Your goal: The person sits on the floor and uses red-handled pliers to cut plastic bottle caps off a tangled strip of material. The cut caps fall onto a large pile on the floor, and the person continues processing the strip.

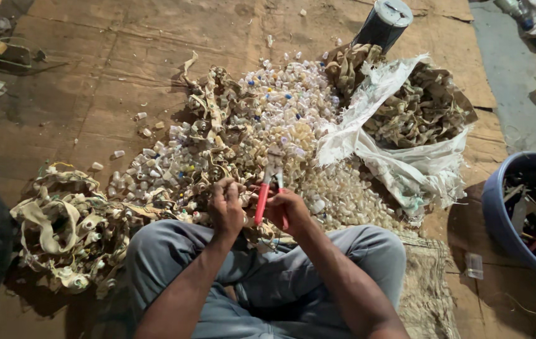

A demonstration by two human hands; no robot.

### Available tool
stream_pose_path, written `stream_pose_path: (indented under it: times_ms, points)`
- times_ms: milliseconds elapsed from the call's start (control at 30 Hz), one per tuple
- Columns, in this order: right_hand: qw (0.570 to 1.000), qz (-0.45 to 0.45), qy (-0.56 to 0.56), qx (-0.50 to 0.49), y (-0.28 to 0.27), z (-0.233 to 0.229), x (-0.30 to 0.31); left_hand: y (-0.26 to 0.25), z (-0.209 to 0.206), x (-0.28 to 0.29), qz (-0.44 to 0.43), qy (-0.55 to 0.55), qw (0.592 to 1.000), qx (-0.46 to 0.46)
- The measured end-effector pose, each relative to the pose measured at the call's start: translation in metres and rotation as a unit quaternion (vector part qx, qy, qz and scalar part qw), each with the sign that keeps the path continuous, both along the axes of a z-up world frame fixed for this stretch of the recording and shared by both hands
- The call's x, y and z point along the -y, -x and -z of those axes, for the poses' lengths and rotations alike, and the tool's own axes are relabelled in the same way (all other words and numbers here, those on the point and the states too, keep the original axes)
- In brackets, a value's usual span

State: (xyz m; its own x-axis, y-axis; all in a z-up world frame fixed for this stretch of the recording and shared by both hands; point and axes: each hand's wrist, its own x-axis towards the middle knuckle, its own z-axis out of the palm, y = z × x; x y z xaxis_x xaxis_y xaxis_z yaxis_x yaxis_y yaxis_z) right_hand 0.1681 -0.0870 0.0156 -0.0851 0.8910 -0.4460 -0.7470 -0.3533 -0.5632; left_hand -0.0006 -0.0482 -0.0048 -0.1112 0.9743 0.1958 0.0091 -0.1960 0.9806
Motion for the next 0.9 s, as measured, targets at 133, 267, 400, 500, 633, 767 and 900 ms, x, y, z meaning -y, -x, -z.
stream_pose_path:
  times_ms: [133,267,400,500,633,767,900]
  points:
    - [0.989,-0.077,-0.102,0.079,-0.002,0.020,0.003,0.001,0.009,-0.008,-0.010,0.133,0.974,0.184]
    - [0.991,-0.050,-0.022,0.119,-0.003,0.022,0.004,0.010,0.014,-0.023,-0.073,0.167,0.976,0.115]
    - [0.990,-0.054,-0.064,0.114,-0.001,0.023,0.013,0.026,0.012,-0.038,-0.041,0.185,0.979,-0.076]
    - [0.986,-0.081,-0.084,0.119,0.001,0.024,0.020,0.035,0.005,-0.039,0.028,0.186,0.954,-0.232]
    - [0.984,-0.104,-0.053,0.137,0.007,0.014,0.024,0.036,0.002,-0.043,0.098,0.262,0.880,-0.383]
    - [0.985,-0.086,-0.046,0.143,0.019,-0.003,0.029,0.043,0.008,-0.050,0.079,0.239,0.966,-0.056]
    - [0.978,-0.105,-0.041,0.175,0.022,-0.001,0.026,0.048,0.006,-0.055,0.140,0.170,0.896,0.385]
